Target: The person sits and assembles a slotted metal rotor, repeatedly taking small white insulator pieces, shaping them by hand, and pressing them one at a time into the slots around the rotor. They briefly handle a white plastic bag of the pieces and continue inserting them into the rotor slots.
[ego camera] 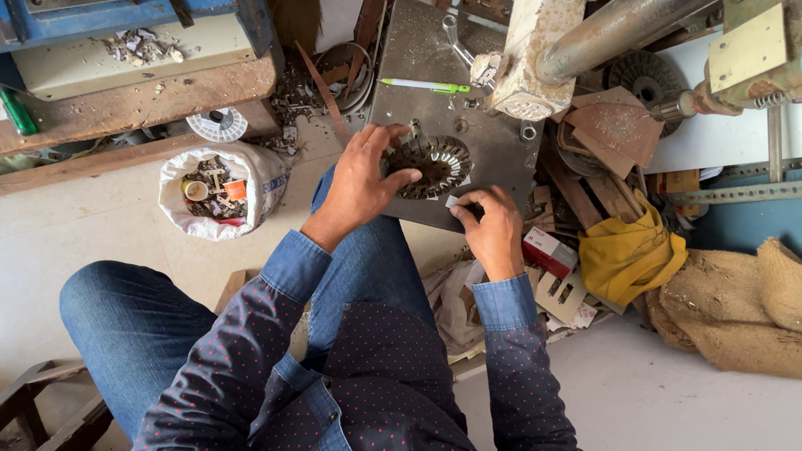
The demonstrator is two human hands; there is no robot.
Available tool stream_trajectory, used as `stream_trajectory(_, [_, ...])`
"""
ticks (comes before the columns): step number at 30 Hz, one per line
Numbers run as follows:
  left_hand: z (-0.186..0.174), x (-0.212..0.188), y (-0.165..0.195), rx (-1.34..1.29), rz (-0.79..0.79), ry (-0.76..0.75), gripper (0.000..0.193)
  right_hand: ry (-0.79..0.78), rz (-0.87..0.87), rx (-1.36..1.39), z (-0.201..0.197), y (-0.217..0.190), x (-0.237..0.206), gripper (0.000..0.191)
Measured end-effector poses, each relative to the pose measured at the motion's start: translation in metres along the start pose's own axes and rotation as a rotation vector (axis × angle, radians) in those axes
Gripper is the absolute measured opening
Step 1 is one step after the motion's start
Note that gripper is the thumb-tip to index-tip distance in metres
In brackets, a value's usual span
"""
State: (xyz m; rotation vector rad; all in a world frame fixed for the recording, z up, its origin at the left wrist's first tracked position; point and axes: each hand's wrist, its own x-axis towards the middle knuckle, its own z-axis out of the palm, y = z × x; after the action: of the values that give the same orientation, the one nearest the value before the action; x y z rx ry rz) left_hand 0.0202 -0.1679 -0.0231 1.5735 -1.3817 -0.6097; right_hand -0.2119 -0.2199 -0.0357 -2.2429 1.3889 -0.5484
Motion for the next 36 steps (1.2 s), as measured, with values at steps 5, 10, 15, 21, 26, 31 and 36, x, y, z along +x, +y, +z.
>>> stream_trajectory(5, [-0.003, -0.010, -0.002, 0.024, -0.025, 0.022, 0.062, -0.035, 0.076, -0.014, -0.002, -0.005, 0.000, 0.022])
stream_trajectory(10, [-0.005, -0.027, -0.004, 0.090, 0.017, 0.117, 0.056, -0.075, 0.100, -0.104, -0.002, -0.004, 0.005, 0.021])
stream_trajectory(15, [-0.007, -0.066, -0.005, 0.123, 0.053, 0.213, 0.043, -0.089, 0.194, -0.002, -0.003, 0.000, -0.001, 0.018])
stream_trajectory(21, [0.001, -0.114, 0.014, -0.389, -0.267, 0.024, 0.031, -0.137, 0.352, 0.724, 0.001, -0.024, -0.050, 0.011])
stream_trajectory(26, [-0.007, -0.127, 0.027, -0.460, -0.280, 0.024, 0.019, -0.157, 0.216, 1.014, 0.025, -0.053, -0.081, 0.009])
stream_trajectory(31, [-0.019, -0.133, 0.029, -0.396, -0.224, 0.076, 0.006, -0.234, 0.187, 0.956, 0.027, -0.069, -0.082, 0.009])
stream_trajectory(36, [-0.027, -0.139, 0.034, -0.127, 0.053, 0.197, 0.007, -0.137, -0.126, 0.541, 0.014, -0.085, -0.080, 0.017])
